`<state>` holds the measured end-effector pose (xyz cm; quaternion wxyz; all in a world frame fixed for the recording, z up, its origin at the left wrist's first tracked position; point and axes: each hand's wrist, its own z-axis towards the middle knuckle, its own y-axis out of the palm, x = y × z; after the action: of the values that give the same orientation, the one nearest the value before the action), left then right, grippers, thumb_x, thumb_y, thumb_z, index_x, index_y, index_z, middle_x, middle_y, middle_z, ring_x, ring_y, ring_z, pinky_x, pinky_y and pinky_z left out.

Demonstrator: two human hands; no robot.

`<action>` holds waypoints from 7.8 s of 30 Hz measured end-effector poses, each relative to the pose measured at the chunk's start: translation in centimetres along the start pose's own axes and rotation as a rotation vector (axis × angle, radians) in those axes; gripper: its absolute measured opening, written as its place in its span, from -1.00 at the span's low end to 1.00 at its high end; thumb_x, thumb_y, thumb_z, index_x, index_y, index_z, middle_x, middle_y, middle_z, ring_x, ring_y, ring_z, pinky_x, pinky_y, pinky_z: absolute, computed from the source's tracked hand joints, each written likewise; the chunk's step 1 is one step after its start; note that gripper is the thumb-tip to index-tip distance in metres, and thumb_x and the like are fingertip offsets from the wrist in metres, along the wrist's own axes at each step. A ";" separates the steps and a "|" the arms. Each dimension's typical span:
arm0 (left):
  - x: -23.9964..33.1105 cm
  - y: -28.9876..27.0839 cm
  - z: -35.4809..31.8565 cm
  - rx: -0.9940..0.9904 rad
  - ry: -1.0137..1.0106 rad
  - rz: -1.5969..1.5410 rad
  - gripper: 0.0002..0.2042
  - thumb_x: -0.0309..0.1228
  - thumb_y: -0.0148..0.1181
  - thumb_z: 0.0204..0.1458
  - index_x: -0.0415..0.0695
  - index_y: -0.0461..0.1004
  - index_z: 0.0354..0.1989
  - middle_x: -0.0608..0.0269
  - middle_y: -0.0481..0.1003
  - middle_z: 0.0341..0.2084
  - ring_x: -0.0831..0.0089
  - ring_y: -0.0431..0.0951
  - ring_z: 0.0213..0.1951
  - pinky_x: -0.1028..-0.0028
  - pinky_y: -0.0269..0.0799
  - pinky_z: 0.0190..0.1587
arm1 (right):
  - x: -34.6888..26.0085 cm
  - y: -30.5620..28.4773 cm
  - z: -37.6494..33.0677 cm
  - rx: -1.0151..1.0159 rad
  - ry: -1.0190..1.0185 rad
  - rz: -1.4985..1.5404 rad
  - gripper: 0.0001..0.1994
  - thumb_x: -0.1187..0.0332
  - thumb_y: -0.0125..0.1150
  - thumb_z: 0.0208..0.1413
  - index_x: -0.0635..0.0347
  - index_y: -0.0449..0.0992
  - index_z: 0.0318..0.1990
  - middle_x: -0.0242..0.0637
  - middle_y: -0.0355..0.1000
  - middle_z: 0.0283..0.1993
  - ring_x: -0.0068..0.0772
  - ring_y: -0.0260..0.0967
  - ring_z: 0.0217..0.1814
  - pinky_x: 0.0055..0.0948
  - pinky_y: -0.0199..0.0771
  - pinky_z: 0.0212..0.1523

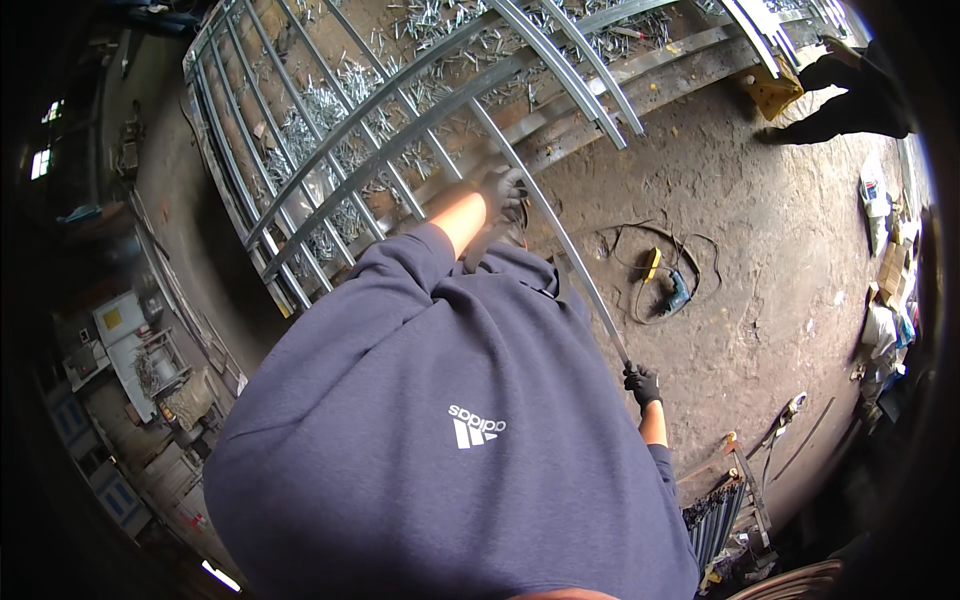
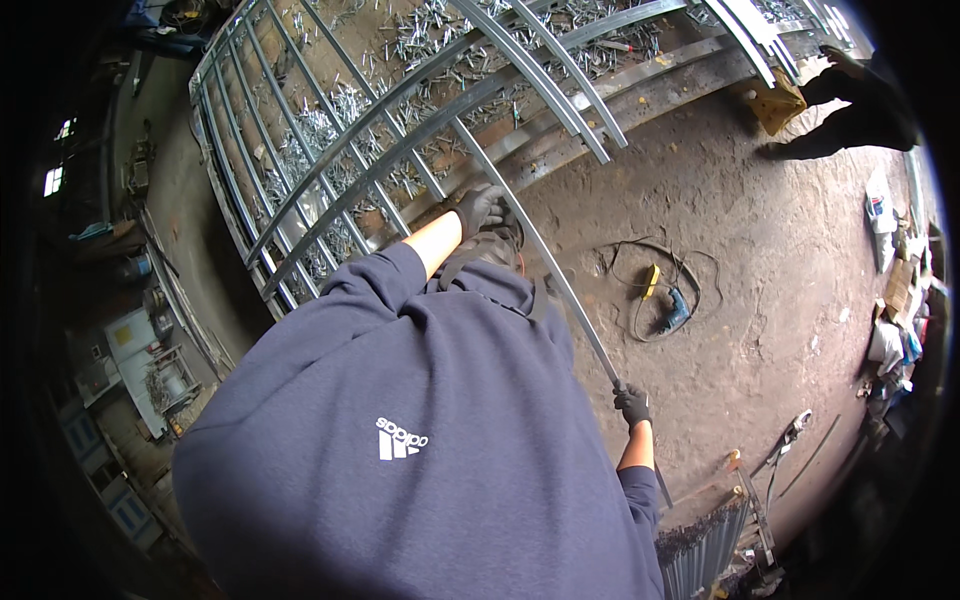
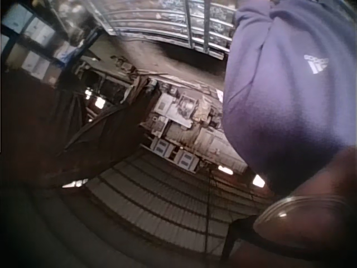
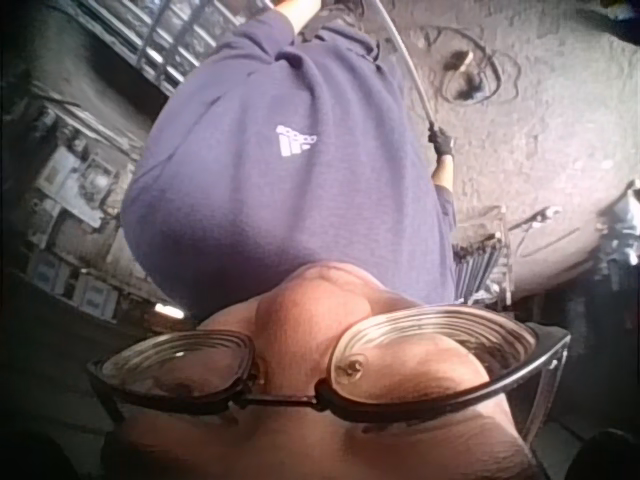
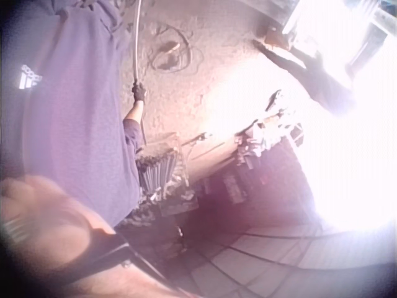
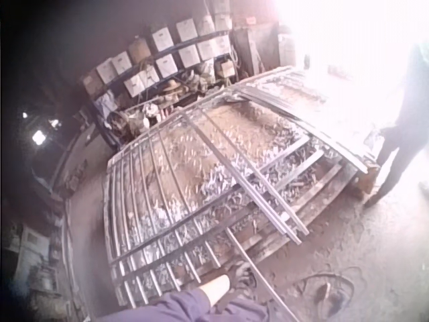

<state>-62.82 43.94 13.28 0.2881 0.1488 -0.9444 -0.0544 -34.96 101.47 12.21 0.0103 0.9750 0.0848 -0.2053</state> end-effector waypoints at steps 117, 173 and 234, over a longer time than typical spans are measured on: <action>-3.7 5.0 -10.8 0.381 0.791 0.283 -0.20 -0.07 0.15 0.26 -0.15 -0.10 0.53 -0.06 0.13 0.43 0.10 0.20 0.42 0.14 0.13 0.38 | -48.9 30.7 21.2 -0.338 -0.499 -0.010 -0.72 0.08 0.12 0.35 0.10 0.48 -0.07 -0.38 0.47 -0.38 -0.45 0.37 -0.51 -0.38 0.38 -0.52; 3.7 6.4 10.5 -0.009 0.121 -0.247 -0.68 -0.07 0.16 0.25 0.10 0.46 0.09 0.32 0.55 -0.02 0.33 0.53 0.05 0.27 0.53 -0.02 | -10.1 -2.6 -1.0 0.210 -0.116 -0.300 -0.68 0.07 0.21 0.28 0.16 0.64 -0.23 -0.52 0.35 -0.56 -0.63 0.25 -0.55 -0.51 0.25 -0.49; 26.2 -5.7 16.5 1.228 0.958 1.005 -0.35 0.04 0.14 0.16 -0.15 0.28 0.30 -0.15 0.46 0.08 -0.09 0.43 0.13 0.06 0.31 0.20 | -41.7 25.8 19.0 -0.292 -0.768 0.026 -0.53 0.22 0.20 0.31 0.20 0.38 0.31 -0.22 0.50 0.10 -0.34 0.44 0.13 -0.36 0.41 0.17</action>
<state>-91.36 30.56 12.38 0.5081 -0.1449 -0.5412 0.6542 -75.77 68.30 11.25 0.1820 0.8168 0.0907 -0.5400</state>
